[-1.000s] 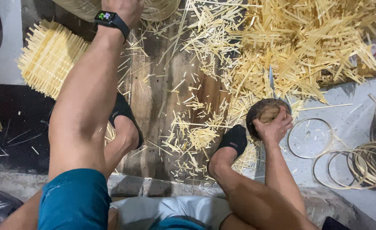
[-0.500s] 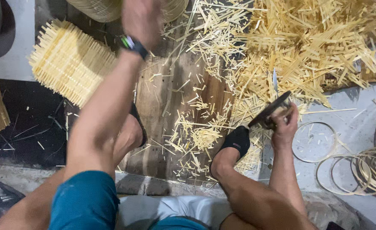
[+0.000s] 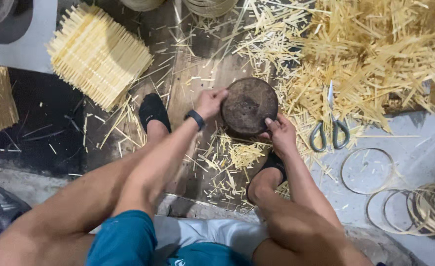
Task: The person constructs bamboo trays by weaving thin strips, using scissors to trim excess material, and fitting round bamboo hoops onto base components.
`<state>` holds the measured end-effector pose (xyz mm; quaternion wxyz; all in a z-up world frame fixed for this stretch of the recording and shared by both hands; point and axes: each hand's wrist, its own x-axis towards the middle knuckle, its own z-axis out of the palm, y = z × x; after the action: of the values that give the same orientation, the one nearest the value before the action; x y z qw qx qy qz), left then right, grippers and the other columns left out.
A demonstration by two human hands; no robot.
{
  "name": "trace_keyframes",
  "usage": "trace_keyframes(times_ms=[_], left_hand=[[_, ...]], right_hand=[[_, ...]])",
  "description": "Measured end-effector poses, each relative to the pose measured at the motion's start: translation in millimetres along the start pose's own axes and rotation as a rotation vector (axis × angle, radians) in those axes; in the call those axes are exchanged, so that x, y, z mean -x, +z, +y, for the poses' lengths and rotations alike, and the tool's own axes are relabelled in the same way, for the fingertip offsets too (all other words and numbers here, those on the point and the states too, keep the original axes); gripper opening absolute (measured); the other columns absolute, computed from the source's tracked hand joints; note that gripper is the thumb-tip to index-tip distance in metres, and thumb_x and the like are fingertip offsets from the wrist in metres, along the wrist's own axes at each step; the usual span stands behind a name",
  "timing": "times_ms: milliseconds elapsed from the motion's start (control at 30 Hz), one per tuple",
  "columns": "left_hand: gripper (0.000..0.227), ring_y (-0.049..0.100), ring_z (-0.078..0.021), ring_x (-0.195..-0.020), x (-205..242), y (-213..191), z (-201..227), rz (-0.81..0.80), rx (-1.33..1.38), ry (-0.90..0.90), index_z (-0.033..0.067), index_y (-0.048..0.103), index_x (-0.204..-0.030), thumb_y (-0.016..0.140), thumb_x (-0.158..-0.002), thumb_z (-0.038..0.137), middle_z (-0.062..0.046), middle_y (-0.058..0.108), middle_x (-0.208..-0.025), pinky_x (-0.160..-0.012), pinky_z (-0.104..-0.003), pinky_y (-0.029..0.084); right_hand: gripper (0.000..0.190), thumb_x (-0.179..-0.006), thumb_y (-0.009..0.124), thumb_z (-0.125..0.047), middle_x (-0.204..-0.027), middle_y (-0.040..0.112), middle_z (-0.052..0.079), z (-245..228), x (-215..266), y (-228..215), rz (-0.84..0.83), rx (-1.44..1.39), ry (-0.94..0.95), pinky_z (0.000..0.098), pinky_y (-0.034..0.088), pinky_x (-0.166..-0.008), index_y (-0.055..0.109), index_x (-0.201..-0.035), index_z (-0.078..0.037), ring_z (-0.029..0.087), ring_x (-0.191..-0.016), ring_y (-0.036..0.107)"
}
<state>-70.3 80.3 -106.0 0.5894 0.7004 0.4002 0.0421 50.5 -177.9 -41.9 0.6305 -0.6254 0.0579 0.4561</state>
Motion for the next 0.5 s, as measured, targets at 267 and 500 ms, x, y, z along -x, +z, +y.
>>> trace_keyframes(times_ms=[267,500], left_hand=[[0.053,0.057,-0.0457,-0.115,-34,-248,-28,0.461,-1.227,0.317,-0.0051,0.064,-0.12,0.079,-0.071,0.011,-0.03,0.064,-0.118,-0.105,-0.051,0.045],[0.064,0.064,-0.0446,-0.101,9,-301,-11,0.265,-1.106,-0.025,-0.0113,0.063,-0.104,0.093,-0.063,0.028,-0.033,0.066,-0.105,-0.09,-0.046,0.051]], right_hand=[[0.033,-0.104,0.061,-0.022,-0.093,0.069,0.014,34,26,-34,0.104,0.107,0.05,0.0326,0.06,-0.068,0.063,-0.119,0.007,0.02,-0.079,0.069],[0.033,-0.104,0.059,-0.024,-0.093,0.07,0.014,37,29,-37,0.08,0.125,0.005,0.0339,0.063,-0.068,0.062,-0.116,0.007,0.02,-0.078,0.071]])
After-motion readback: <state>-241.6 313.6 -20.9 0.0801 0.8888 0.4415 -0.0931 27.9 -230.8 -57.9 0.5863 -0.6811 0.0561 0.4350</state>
